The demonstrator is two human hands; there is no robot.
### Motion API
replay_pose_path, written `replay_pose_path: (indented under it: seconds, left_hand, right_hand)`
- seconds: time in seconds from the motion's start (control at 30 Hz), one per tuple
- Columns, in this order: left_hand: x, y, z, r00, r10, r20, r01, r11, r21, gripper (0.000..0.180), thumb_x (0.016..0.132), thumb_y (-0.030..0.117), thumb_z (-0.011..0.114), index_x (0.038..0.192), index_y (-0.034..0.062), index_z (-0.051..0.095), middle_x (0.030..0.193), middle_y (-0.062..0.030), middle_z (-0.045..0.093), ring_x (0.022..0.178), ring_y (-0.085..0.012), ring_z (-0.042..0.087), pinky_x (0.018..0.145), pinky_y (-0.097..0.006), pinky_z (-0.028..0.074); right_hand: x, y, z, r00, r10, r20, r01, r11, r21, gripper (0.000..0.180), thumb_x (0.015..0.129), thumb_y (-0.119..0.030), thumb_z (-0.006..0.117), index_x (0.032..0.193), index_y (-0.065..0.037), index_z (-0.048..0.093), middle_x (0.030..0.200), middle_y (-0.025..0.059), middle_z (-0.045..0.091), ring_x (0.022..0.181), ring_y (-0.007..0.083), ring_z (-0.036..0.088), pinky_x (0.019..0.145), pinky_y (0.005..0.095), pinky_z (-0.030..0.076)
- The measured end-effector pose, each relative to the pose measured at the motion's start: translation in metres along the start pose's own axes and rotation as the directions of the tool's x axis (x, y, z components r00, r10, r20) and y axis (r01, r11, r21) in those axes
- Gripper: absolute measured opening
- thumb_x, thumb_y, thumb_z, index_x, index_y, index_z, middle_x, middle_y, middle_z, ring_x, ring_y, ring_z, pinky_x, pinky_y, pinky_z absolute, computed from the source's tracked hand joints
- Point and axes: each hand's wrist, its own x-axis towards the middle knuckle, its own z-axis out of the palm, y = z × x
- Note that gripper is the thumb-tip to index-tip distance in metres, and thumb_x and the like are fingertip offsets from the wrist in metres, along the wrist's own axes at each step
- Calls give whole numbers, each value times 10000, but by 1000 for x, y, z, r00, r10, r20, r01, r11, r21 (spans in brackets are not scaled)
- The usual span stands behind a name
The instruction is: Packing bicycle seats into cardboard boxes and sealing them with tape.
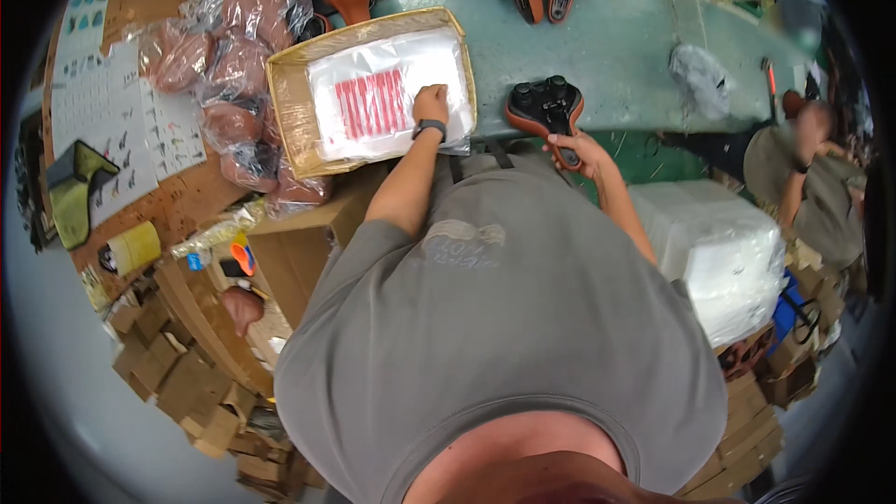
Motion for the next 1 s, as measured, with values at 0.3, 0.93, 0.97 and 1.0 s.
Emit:
replay_pose_path:
  seconds: [0.3,0.93,0.97,1.0]
  left_hand:
    - [-19,27,-132,993,-76,88,111,841,-529,212,1112,104,604,1102,-30,767,973,-113,810,890,-180,755,813,-335,589]
    - [79,125,-452,860,465,-209,-506,727,-463,245,982,22,727,1205,53,825,884,-52,701,766,-163,644,668,-341,496]
    - [91,135,-459,730,675,-107,-644,626,-441,256,954,25,728,1178,88,836,898,-69,706,770,-220,674,697,-361,535]
    - [102,146,-470,669,741,-67,-717,618,-323,263,947,47,736,1181,111,838,916,-65,724,781,-242,685,712,-374,554]
  right_hand:
    - [1,-73,157,823,-458,336,492,870,-18,851,822,9,888,1529,-36,417,1136,104,716,912,193,747,787,355,628]
    - [-3,-203,373,622,-691,368,592,108,-799,1064,850,-36,866,1726,-111,267,1309,218,720,1095,398,754,948,485,596]
    - [15,-211,385,646,-693,320,628,245,-739,1027,894,-67,845,1731,-125,253,1287,209,728,1070,389,763,934,494,605]
    - [30,-223,397,651,-692,312,619,246,-746,1027,894,-67,845,1731,-125,253,1287,209,728,1070,389,763,934,494,605]
